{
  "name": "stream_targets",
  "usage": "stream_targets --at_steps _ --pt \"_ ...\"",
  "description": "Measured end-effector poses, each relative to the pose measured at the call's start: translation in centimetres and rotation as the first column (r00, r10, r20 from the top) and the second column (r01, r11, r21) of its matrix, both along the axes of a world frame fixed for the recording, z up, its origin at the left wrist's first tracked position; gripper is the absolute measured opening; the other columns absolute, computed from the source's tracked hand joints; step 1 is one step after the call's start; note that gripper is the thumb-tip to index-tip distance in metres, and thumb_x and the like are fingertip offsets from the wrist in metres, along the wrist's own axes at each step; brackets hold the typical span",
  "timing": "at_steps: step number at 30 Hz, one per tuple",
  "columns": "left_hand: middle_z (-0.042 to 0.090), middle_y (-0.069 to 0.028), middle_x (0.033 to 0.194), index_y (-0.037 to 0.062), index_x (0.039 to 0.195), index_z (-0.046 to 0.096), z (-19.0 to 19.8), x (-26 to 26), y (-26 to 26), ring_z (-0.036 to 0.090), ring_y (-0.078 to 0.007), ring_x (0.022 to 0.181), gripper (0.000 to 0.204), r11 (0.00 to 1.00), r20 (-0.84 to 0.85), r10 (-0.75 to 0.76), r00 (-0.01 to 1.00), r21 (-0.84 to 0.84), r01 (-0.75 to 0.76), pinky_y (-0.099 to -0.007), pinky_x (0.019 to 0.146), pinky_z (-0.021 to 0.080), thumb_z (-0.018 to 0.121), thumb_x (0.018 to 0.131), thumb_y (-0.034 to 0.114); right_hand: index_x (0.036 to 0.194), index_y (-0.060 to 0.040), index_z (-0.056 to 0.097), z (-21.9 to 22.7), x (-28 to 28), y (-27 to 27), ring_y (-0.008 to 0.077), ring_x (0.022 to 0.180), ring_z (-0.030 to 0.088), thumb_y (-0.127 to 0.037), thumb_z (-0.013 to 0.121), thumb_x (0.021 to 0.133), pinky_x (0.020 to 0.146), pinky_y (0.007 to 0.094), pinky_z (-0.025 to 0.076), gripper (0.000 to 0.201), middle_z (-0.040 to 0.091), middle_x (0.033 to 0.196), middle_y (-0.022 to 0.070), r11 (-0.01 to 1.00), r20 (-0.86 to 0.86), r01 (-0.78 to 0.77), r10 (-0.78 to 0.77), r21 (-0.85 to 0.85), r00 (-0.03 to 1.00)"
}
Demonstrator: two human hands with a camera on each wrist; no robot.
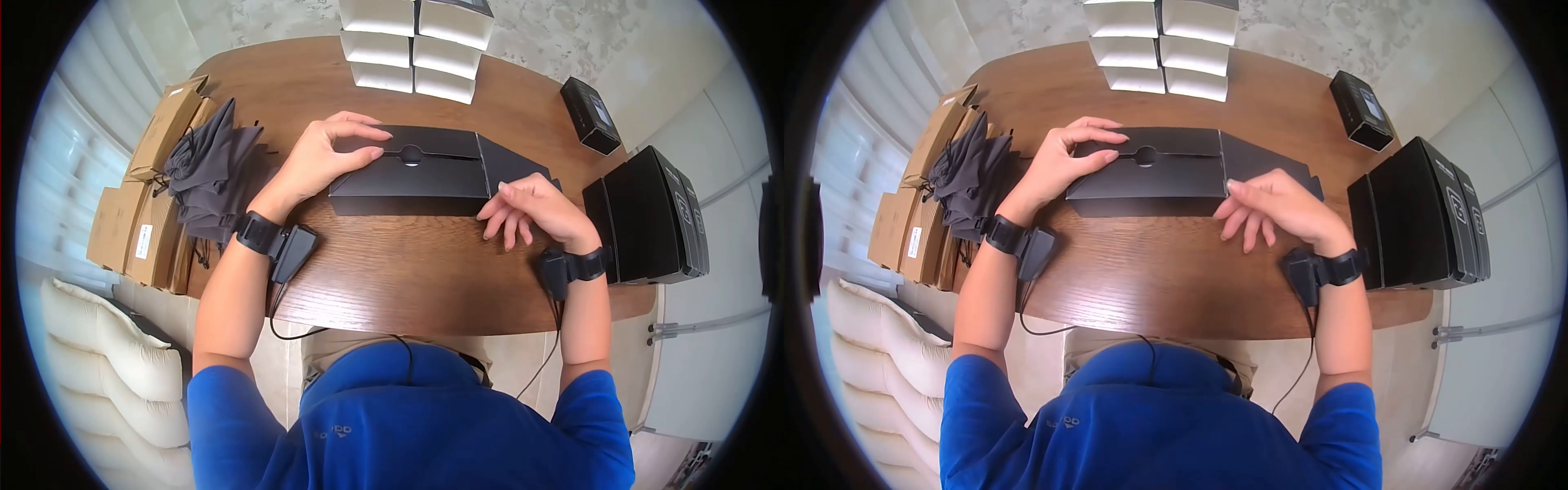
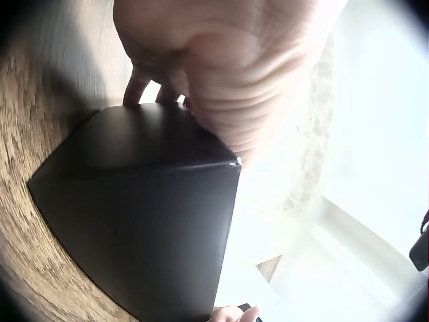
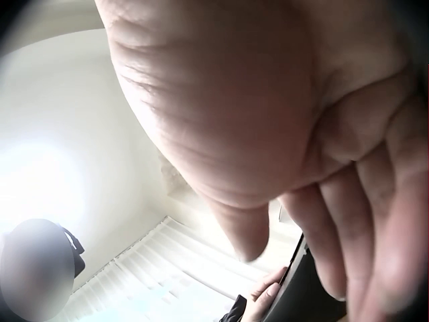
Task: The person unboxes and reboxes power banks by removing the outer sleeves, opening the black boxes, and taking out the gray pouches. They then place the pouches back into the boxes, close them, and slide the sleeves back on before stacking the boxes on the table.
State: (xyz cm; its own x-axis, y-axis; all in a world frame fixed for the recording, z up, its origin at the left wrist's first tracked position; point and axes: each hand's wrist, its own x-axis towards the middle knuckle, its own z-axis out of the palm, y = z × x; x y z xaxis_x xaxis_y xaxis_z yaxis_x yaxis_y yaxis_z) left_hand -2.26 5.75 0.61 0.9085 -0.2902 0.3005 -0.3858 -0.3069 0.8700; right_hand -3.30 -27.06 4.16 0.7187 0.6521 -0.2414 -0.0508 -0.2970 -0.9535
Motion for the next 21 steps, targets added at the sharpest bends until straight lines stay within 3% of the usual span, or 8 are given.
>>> stream_targets --at_steps 6,10,12,13,14,17,18,21 --pt "0.061 -0.0075 0.118 0.0066 0.105 0.071 -0.2 0.2 0.0 0.056 -0.0149 0.102 0.024 0.999 0.017 -0.024 1.0 0.023 0.024 -0.0268 0.09 0.044 0.069 0.081 0.008 0.108 0.005 0.064 0.9 0.2 -1.7 0.0153 0.071 0.067 -0.043 0.053 0.094 0.055 0.0217 0.049 0.051 0.07 0.092 0.014 0.915 0.047 0.037 -0.019 -0.402 0.999" --pt "0.059 -0.0077 0.121 0.0063 0.105 0.071 -0.3 0.1 -0.1 0.056 -0.0149 0.104 0.023 1.0 0.011 -0.029 1.0 -0.004 0.03 -0.0268 0.09 0.044 0.068 0.082 0.007 0.114 0.0051 0.058 1.6 0.2 -2.0 0.0184 0.08 0.066 -0.044 0.056 0.092 0.066 0.0277 0.052 0.054 0.068 0.1 0.0165 0.9 0.244 0.176 -0.081 -0.4 0.966" --pt "0.059 -0.0076 0.122 0.0064 0.105 0.071 -0.3 0.1 0.0 0.056 -0.0148 0.105 0.023 0.999 0.001 -0.041 0.999 0.001 0.041 -0.0267 0.091 0.044 0.068 0.082 0.007 0.12 0.0055 0.051 0.9 0.5 -1.4 0.0222 0.089 0.064 -0.043 0.055 0.093 0.08 0.0323 0.05 0.055 0.065 0.105 0.0187 0.836 0.709 0.52 -0.259 -0.175 0.656" --pt "0.058 -0.0075 0.123 0.0065 0.105 0.071 -0.2 0.1 0.0 0.055 -0.0147 0.106 0.023 0.998 -0.007 -0.06 0.998 0.006 0.06 -0.0266 0.092 0.043 0.068 0.082 0.007 0.125 0.0046 0.046 0.6 0.9 -1.4 0.0219 0.096 0.06 -0.037 0.059 0.092 0.09 0.0334 0.044 0.054 0.063 0.106 0.0173 0.811 0.756 0.578 -0.32 -0.093 0.571" --pt "0.058 -0.0075 0.123 0.0065 0.105 0.071 -0.2 -0.1 -0.2 0.055 -0.0147 0.106 0.023 0.998 -0.011 -0.06 0.998 0.004 0.06 -0.0266 0.092 0.043 0.068 0.082 0.007 0.125 0.0046 0.046 0.3 0.9 -1.2 0.0219 0.096 0.06 -0.037 0.059 0.092 0.09 0.0334 0.044 0.054 0.063 0.106 0.0173 0.811 0.755 0.577 -0.318 -0.096 0.574" --pt "0.059 -0.0073 0.122 0.0063 0.11 0.067 -0.3 -0.7 -1.5 0.054 -0.0158 0.11 0.028 0.988 0.017 -0.155 0.988 0.012 0.154 -0.0276 0.096 0.041 0.069 0.082 0.009 0.132 0.005 0.04 0.2 0.1 0.5 0.0179 0.103 0.055 -0.014 0.069 0.087 0.092 0.0303 0.043 0.056 0.058 0.114 0.0129 0.736 0.667 0.52 -0.65 0.433 0.365" --pt "0.059 -0.0073 0.122 0.0063 0.11 0.067 -0.2 -1.1 -2.2 0.054 -0.0158 0.11 0.028 0.988 0.015 -0.155 0.988 0.009 0.155 -0.0276 0.096 0.041 0.069 0.082 0.009 0.132 0.005 0.04 0.0 -0.4 0.8 0.0179 0.103 0.055 -0.014 0.069 0.087 0.092 0.0303 0.043 0.056 0.058 0.114 0.0129 0.737 0.668 0.522 -0.648 0.429 0.366" --pt "0.059 -0.0058 0.121 0.0023 0.123 0.057 -0.2 -2.3 -3.9 0.053 -0.0149 0.111 0.045 0.978 -0.055 -0.189 0.98 -0.104 0.182 -0.028 0.098 0.04 0.072 0.081 0.011 0.138 0.0023 0.033 -1.0 -0.8 1.1 0.0262 0.112 0.055 -0.002 0.064 0.086 0.098 0.036 0.042 0.06 0.047 0.132 0.0195 0.796 0.833 0.315 -0.552 0.516 0.031"
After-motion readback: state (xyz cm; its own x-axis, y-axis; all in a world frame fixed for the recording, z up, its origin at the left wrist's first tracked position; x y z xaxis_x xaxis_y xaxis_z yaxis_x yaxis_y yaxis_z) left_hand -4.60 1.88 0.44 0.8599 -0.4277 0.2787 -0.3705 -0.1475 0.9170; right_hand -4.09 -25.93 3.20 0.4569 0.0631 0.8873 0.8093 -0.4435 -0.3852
